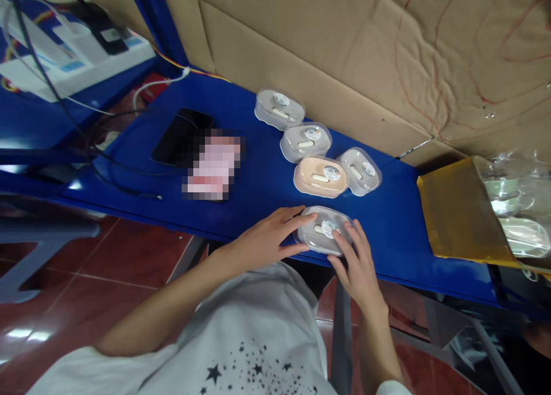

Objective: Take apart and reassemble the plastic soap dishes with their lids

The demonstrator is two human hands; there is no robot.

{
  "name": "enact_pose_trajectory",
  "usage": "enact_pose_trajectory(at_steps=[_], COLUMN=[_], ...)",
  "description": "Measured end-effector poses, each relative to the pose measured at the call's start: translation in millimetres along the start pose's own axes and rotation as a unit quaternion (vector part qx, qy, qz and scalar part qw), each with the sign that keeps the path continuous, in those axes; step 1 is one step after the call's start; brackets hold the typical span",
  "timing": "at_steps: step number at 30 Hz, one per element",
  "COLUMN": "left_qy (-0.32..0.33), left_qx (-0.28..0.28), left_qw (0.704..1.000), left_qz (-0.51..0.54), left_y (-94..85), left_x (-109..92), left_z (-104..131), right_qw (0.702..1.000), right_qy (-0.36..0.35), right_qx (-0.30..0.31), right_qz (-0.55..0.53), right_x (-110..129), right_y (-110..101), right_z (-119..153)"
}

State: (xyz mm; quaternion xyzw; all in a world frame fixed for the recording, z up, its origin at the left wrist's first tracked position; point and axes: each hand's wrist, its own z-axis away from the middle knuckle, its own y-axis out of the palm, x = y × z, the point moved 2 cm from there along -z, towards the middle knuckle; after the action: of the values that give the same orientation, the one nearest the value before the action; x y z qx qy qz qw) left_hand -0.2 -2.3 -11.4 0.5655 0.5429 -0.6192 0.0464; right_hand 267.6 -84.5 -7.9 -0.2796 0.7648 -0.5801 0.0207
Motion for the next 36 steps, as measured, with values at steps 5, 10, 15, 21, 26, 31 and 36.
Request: enact_pose_trajectory(at_steps=[5, 10, 15, 21, 26, 31, 36], left_qy=[0.022, 0.032, 0.017, -0.009, 0.000, 0.092, 0.100], left_qx=[-0.007, -0.011, -0.007, 0.025, 0.012, -0.049, -0.008], left_qw=[1.000, 0.999, 1.000, 0.999, 0.996, 0.978, 0.948], left_qz=[0.007, 0.014, 0.021, -0.046, -0.085, -0.181, -0.301], left_y=[-4.8, -4.9, -5.0, -1.2, 0.8, -22.7, -52.0], left_x=[-4.4, -2.2, -2.0, -2.8, -3.6, -6.0, -2.5], left_z=[-0.7, -3.2, -3.1, 2.4, 6.0, -22.8, -93.5], right_qw=[1.000, 1.000, 1.000, 0.999, 0.979, 0.948, 0.987], right_qy=[-0.014, -0.024, -0.021, 0.001, 0.118, 0.194, 0.084], right_qx=[-0.005, -0.007, 0.000, -0.033, -0.127, -0.143, -0.045], right_qz=[-0.010, 0.001, -0.002, 0.009, 0.110, 0.206, 0.133], right_x=[-2.5, -1.0, 0.6, -12.3, -63.9, -128.2, -138.9], right_y=[-0.6, 4.5, 4.0, -8.3, -33.8, -63.0, -55.9], right_z=[-2.7, -2.9, -5.3, 5.9, 31.7, 13.0, -81.9])
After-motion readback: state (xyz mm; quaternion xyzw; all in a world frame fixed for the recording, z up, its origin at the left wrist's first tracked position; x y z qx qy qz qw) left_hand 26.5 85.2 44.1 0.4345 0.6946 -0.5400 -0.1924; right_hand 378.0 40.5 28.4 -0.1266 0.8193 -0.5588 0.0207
